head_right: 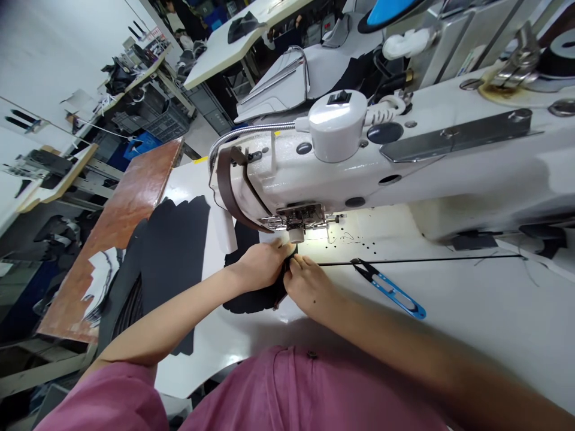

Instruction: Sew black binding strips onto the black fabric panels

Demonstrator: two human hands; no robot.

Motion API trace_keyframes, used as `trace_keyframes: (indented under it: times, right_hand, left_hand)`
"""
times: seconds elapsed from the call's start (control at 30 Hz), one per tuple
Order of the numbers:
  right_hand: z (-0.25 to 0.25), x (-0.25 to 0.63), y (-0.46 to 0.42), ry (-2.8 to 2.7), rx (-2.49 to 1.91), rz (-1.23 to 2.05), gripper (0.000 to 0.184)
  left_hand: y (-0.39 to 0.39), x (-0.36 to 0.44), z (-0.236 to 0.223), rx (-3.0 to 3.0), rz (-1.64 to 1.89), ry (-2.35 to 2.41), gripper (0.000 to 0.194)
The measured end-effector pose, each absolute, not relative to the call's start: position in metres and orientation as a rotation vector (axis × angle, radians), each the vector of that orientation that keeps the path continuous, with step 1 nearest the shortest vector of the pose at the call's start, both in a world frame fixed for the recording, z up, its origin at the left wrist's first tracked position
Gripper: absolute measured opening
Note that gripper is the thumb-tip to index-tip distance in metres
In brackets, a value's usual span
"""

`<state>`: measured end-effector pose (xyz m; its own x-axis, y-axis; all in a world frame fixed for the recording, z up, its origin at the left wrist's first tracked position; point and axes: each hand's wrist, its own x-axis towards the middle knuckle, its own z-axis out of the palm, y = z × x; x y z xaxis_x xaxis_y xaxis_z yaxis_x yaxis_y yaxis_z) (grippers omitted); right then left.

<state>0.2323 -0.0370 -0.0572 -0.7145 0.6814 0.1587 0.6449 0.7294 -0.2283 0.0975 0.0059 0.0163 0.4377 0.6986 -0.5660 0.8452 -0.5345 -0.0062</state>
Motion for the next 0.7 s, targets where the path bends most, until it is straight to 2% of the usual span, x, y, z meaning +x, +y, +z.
trace_keyframes:
  times: [0.1,0.2,0.3,0.43,0.7]
  right_hand:
    - [-0.05,0.236,-0.038,-2.688,-1.105,0.371,0.025]
    - [-0.047,0.239,-0.046,-2.656,-1.071,0.44,0.021]
    - [-0.055,0.241,-0.056,-2.634,-0.964,0.194,0.017]
    - [-0.073,0.241,-0.061,-2.556,-0.952,-0.1,0.024]
    - [-0.084,0.241,-0.059,-2.57,-1.031,-0.133,0.05]
  left_hand:
    - [0.007,0.096,0.017,2.431,-0.74,1.344,0.035]
    - [0.007,0.096,0.018,2.442,-0.723,1.364,0.033]
    - [0.006,0.097,0.013,2.469,-0.703,1.398,0.033]
    - [0.003,0.095,-0.003,2.501,-0.599,1.452,0.026]
    - [0.011,0.094,-0.023,2.578,-0.418,1.488,0.017]
